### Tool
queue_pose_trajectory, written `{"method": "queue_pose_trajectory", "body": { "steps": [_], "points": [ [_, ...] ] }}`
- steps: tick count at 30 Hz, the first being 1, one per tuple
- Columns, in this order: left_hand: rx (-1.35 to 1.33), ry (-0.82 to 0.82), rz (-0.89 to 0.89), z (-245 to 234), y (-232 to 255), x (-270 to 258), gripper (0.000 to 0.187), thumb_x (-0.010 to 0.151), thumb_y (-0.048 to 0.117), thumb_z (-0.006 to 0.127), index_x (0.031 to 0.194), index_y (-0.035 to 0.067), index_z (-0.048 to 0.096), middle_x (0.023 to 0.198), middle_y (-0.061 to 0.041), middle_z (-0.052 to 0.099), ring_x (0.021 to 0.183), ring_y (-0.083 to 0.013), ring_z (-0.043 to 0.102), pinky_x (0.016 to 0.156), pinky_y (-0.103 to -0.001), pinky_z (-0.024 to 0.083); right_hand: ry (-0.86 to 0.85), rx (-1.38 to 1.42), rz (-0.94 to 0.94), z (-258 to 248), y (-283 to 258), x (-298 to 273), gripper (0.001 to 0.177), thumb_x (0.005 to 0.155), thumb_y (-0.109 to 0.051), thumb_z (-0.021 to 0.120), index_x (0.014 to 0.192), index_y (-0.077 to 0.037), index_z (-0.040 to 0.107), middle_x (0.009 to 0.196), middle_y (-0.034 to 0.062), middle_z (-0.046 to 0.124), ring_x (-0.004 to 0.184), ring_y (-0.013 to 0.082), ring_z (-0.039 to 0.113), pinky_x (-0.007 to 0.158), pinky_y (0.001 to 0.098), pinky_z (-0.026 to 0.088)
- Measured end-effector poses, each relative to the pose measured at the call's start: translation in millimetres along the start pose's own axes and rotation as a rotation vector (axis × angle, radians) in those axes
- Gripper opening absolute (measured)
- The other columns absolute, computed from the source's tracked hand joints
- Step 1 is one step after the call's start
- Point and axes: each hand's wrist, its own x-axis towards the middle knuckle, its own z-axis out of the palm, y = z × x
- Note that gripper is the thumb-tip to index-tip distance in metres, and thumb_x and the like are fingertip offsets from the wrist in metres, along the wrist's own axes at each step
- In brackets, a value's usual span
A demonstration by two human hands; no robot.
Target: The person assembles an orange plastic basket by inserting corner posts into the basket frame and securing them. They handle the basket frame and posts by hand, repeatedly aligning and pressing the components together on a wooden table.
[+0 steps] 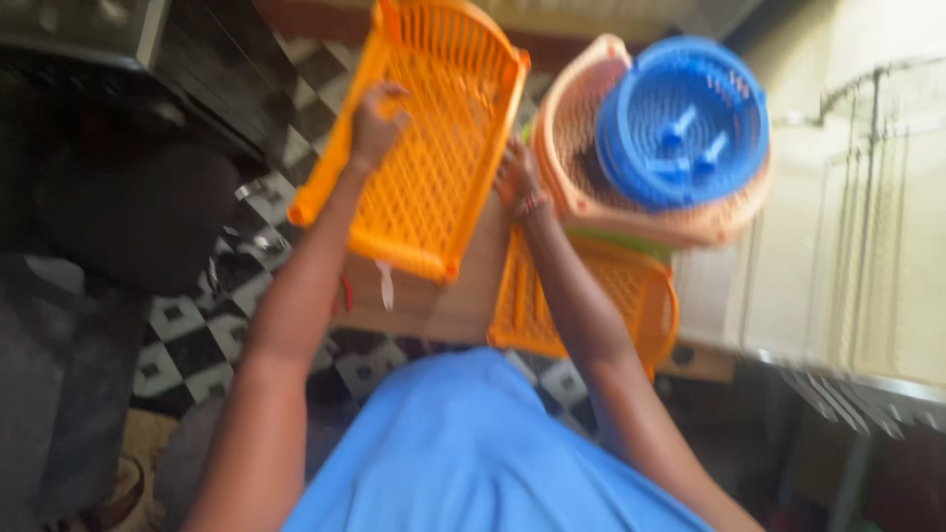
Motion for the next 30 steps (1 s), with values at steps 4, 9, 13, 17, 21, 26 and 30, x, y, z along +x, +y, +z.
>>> {"method": "queue_pose_trajectory", "body": {
  "steps": [4,9,13,17,21,26,30],
  "points": [
    [0.106,-0.101,0.047,58.4,1.7,28.7,0.025,0.082,0.009,0.070,0.107,0.006,0.071,0.113,-0.012,0.071,0.112,-0.0287,0.067,0.101,-0.039,0.051,0.194,0.080,0.044,-5.2,5.8,38.4,0.048,0.105,-0.043,0.042,0.141,-0.013,0.049,0.132,0.0169,0.059,0.121,0.0323,0.059,0.103,0.0523,0.051],
    [0.195,-0.207,0.084,105.9,10.9,60.3,0.024,0.079,0.009,0.069,0.103,0.008,0.072,0.110,-0.012,0.072,0.111,-0.0322,0.066,0.100,-0.041,0.051,-0.011,0.322,-0.035,-10.4,18.1,70.1,0.051,0.110,-0.046,0.039,0.135,-0.006,0.057,0.120,0.0167,0.067,0.106,0.0318,0.065,0.097,0.0505,0.055],
    [0.291,-0.242,0.280,125.3,10.9,88.3,0.020,0.081,0.007,0.070,0.101,0.008,0.073,0.106,-0.014,0.071,0.108,-0.0346,0.064,0.099,-0.046,0.050,0.048,0.375,0.000,-18.6,19.7,97.9,0.061,0.107,-0.052,0.028,0.131,-0.004,0.058,0.114,0.0179,0.067,0.099,0.0333,0.066,0.088,0.0499,0.056],
    [0.332,-0.311,0.416,149.2,13.2,119.0,0.011,0.087,0.008,0.070,0.097,0.009,0.074,0.105,-0.010,0.072,0.108,-0.0312,0.065,0.099,-0.046,0.049,0.072,0.379,-0.057,-24.8,6.1,133.5,0.075,0.108,-0.061,0.020,0.134,-0.001,0.056,0.111,0.0189,0.065,0.092,0.0328,0.065,0.081,0.0485,0.056],
    [0.484,-0.402,0.378,177.7,17.7,138.8,0.007,0.088,0.016,0.073,0.089,0.012,0.078,0.095,-0.007,0.073,0.100,-0.0277,0.065,0.096,-0.047,0.042,0.015,0.334,-0.058,-28.8,0.2,156.6,0.081,0.099,-0.066,0.014,0.137,-0.006,0.053,0.118,0.0171,0.067,0.095,0.0335,0.066,0.078,0.0476,0.054],
    [0.773,-0.563,0.317,205.0,17.8,155.4,0.027,0.083,0.038,0.073,0.090,0.013,0.079,0.092,-0.009,0.071,0.099,-0.0253,0.063,0.104,-0.053,0.030,0.152,0.590,0.040,-28.2,-11.4,181.1,0.067,0.106,-0.057,0.028,0.140,-0.003,0.048,0.134,0.0200,0.060,0.117,0.0369,0.062,0.099,0.0525,0.053],
    [0.800,-0.635,0.223,211.0,7.1,157.8,0.030,0.079,0.039,0.073,0.095,0.014,0.079,0.098,-0.015,0.066,0.097,-0.0282,0.063,0.097,-0.052,0.031,0.080,0.541,0.091,-27.7,-24.1,200.8,0.049,0.106,-0.043,0.038,0.135,-0.005,0.050,0.137,0.0198,0.057,0.121,0.0365,0.060,0.102,0.0565,0.053]
  ]
}}
